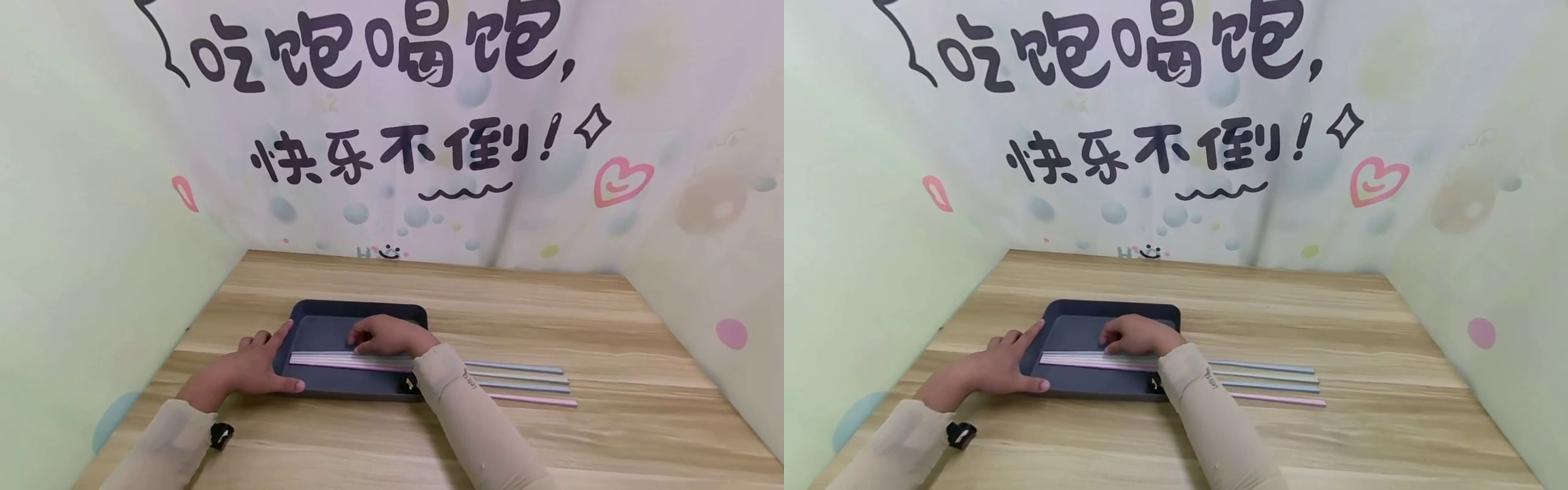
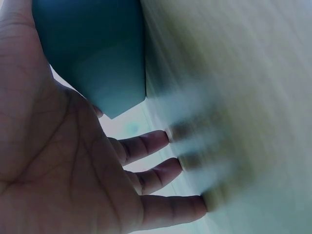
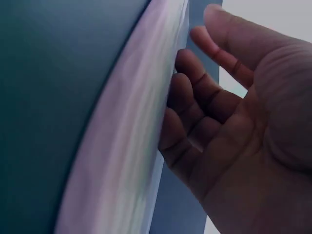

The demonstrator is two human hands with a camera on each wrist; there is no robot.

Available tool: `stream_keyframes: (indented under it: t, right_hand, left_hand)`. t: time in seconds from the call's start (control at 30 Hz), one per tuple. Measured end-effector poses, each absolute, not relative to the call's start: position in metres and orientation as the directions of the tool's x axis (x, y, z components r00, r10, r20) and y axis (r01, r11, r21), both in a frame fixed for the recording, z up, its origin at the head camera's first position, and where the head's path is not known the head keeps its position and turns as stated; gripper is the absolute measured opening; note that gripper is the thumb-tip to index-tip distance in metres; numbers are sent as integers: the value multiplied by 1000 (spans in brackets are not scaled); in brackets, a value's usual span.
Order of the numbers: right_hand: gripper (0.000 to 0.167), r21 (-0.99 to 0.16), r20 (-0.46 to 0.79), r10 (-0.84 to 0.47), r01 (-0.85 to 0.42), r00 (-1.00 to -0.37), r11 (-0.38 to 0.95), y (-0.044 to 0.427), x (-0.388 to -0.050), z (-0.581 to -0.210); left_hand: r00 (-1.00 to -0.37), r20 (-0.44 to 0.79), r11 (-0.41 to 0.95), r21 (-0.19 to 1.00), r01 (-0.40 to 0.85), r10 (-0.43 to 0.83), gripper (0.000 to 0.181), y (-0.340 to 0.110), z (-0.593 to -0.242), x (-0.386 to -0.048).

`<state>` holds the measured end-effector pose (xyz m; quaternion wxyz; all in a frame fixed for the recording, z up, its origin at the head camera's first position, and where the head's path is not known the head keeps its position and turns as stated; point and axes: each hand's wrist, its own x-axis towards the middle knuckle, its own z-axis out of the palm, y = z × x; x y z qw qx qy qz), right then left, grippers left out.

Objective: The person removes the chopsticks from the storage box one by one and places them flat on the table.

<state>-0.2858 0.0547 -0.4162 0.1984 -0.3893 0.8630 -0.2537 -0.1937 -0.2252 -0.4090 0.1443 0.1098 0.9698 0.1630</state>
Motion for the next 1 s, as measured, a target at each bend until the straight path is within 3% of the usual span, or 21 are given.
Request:
stream_keyframes:
  t: [0.43, 1.0]
  right_hand:
    - [9, -569, -157, -773, -583, -615, 580, 53, -286, -419]
    - [6, -553, -138, -723, -552, -677, 624, 50, -283, -421]
  left_hand:
    - [-935, -238, 923, 345, 171, 262, 126, -224, -407, -193]
    - [-938, -244, 932, 326, 160, 246, 125, -224, -409, -194]
